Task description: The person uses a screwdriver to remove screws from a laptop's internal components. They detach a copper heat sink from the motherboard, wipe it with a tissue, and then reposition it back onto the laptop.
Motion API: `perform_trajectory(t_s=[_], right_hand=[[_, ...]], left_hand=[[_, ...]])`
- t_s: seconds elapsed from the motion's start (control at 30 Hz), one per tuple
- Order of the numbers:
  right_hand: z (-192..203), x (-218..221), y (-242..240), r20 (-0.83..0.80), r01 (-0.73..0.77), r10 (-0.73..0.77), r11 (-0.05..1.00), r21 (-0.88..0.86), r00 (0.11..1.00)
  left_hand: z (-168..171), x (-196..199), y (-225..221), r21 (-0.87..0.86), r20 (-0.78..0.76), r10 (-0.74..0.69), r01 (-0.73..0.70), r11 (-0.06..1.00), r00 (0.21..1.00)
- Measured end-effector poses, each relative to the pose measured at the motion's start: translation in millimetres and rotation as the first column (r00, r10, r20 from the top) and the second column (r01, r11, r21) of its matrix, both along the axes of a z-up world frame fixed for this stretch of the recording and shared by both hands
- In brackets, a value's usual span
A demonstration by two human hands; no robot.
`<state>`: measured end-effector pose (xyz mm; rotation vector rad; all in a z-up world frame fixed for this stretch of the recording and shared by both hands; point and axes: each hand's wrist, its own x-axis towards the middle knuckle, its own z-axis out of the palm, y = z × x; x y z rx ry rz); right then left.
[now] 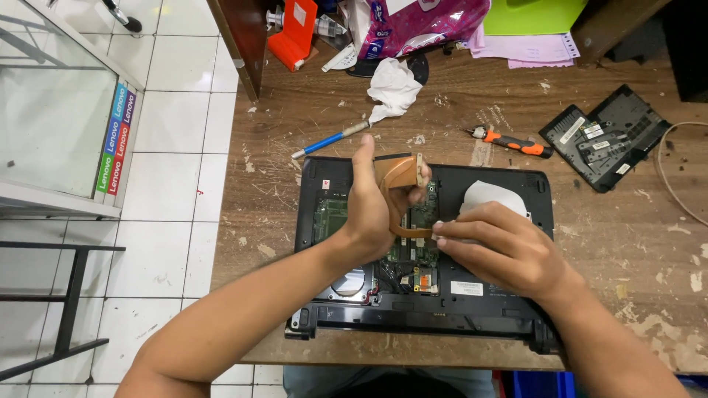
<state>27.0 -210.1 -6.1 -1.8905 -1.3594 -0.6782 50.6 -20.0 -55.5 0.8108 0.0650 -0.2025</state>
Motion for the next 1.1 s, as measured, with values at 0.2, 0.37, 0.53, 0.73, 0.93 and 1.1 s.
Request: perform_trajectory(t_s=[0.2, 0.37, 0.53, 0.73, 0.93, 1.1], right_hand=[[12.5, 1.9, -1.5, 0.062, 0.060, -0.071, 0.985, 0.163, 0.996], [15.2, 1.6, 3.7, 0.046, 0.034, -0.040, 0.990, 0.137, 0.998], [9.8, 10.0, -13.1, 0.047, 0.092, -0.097, 0.991, 0.097, 0.994], [-20.3, 18.0, -36.8, 0.032, 0.317, -0.324, 0.938, 0.138, 0.945], [-25.1, 26.2, -44.4, -0.081, 0.314, -0.304, 0.936, 0.157, 0.949], [-33.4, 31.0, -47.1, -0.158, 0.226, -0.199, 0.957, 0.179, 0.967]], left_hand=[[1.9, 2.1, 4.6, 0.010, 0.014, -0.047, 0.047, 0.999, 0.999], [-2.8, -1.0, 2.6, -0.003, 0.019, -0.117, 0.117, 0.993, 0.993], [-4.5, -1.1, 0.3, 0.005, 0.011, -0.208, 0.208, 0.978, 0.978], [-4.8, -1.4, 2.0, -0.004, -0.051, -0.268, 0.268, 0.963, 0.962], [-8.2, 2.7, 5.1, -0.003, -0.063, -0.290, 0.291, 0.957, 0.955], [-10.7, 5.5, 6.2, 0.001, -0.061, -0.280, 0.280, 0.960, 0.958]])
